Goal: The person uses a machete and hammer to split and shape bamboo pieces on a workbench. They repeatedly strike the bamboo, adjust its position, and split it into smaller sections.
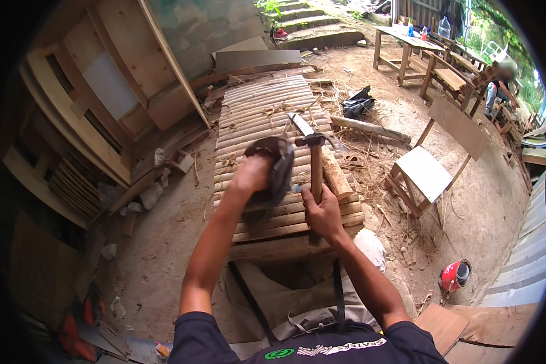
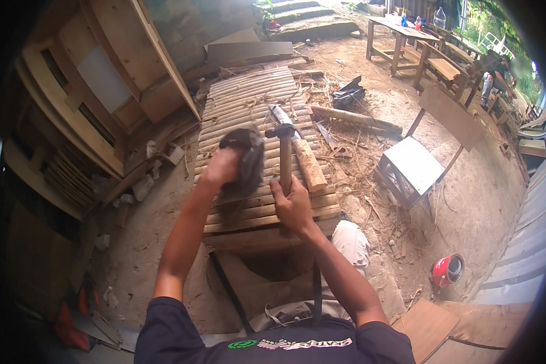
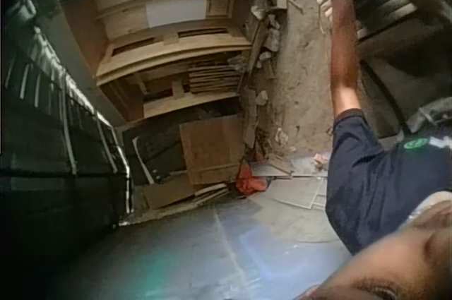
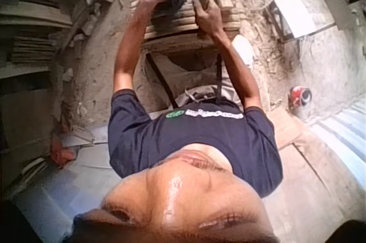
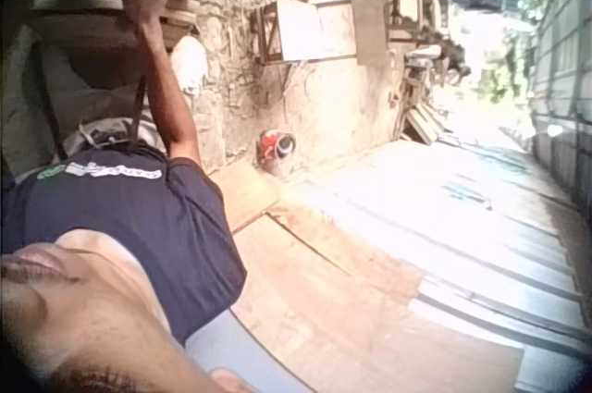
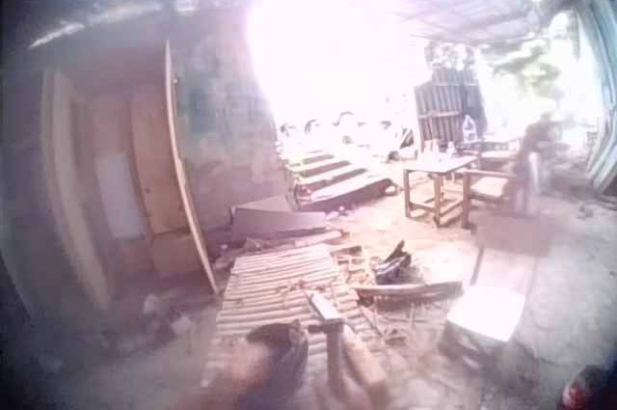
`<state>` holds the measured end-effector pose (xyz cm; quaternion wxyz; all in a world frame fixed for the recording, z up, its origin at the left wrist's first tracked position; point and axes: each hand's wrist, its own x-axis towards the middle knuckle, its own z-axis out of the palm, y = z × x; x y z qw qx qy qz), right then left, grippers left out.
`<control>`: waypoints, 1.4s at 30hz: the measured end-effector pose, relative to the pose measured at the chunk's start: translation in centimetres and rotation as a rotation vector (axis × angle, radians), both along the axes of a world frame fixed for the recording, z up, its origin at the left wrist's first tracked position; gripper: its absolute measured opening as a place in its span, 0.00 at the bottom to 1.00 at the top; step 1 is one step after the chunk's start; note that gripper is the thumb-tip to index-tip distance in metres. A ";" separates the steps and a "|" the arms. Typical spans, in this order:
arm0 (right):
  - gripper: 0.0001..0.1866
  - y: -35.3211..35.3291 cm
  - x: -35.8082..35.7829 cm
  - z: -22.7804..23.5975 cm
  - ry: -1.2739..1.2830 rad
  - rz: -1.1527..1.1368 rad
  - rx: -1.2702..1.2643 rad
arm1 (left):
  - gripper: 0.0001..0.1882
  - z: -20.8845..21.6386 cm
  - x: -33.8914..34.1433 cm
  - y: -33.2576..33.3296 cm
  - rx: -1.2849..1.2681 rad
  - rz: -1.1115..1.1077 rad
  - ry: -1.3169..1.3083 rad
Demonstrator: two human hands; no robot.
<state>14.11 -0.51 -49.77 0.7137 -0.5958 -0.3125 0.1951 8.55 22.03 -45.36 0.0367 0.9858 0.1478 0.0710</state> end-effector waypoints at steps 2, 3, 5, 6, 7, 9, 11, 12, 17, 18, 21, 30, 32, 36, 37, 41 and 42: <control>0.09 0.2 -1.4 1.4 0.232 0.100 0.150 | 0.22 -1.4 0.2 -2.0 0.040 -0.046 -0.056; 0.08 0.6 -1.9 2.0 0.219 0.180 0.257 | 0.23 -2.0 0.1 -2.7 -0.025 -0.071 -0.153; 0.08 2.1 -2.7 2.9 0.376 0.222 0.334 | 0.24 -2.9 -0.3 -3.3 -0.164 -0.099 -0.248; 0.08 2.6 -2.6 3.0 0.417 0.285 0.422 | 0.25 -3.1 -0.6 -3.3 -0.238 -0.100 -0.251; 0.07 3.9 -2.1 3.0 0.252 0.168 0.352 | 0.25 -3.2 -1.1 -3.1 -0.313 -0.102 -0.254; 0.08 4.8 -0.3 2.2 -0.006 -0.008 0.153 | 0.27 -3.2 -2.2 -2.4 -0.463 -0.091 -0.264; 0.09 5.4 1.6 0.9 -0.129 -0.093 -0.023 | 0.29 -3.0 -3.3 -1.2 -0.448 -0.057 -0.221; 0.10 5.6 2.5 0.2 -0.128 -0.113 -0.101 | 0.28 -2.8 -3.9 -0.5 -0.457 -0.054 -0.219; 0.12 5.5 4.1 -2.6 -0.161 -0.056 -0.141 | 0.21 -2.0 -5.4 2.8 -0.678 0.050 -0.173; 0.12 5.5 4.2 -2.9 -0.151 -0.057 -0.138 | 0.20 -1.9 -5.3 3.1 -0.767 0.097 -0.137; 0.12 5.6 4.4 -3.7 -0.123 -0.029 -0.083 | 0.16 -2.1 -4.9 2.8 -0.762 0.191 -0.149; 0.12 4.9 4.5 -3.7 0.225 0.195 0.105 | 0.26 -2.8 -5.3 -0.6 -0.518 0.087 -0.148; 0.12 4.8 4.4 -3.4 0.228 0.212 0.089 | 0.25 -2.2 -5.5 -0.5 -0.526 0.110 -0.101; 0.10 4.9 4.3 -3.3 0.219 0.185 0.116 | 0.25 -1.8 -6.0 0.2 -0.649 0.107 -0.093; 0.10 4.9 4.4 -3.3 0.205 0.165 0.109 | 0.24 -2.0 -6.3 0.5 -0.704 0.117 -0.109; 0.09 5.0 4.5 -3.6 0.186 0.153 0.086 | 0.19 -2.9 -7.5 2.8 -0.988 0.068 -0.243; 0.09 5.0 4.5 -3.7 0.179 0.162 0.074 | 0.18 -3.0 -7.7 3.4 -1.077 0.081 -0.258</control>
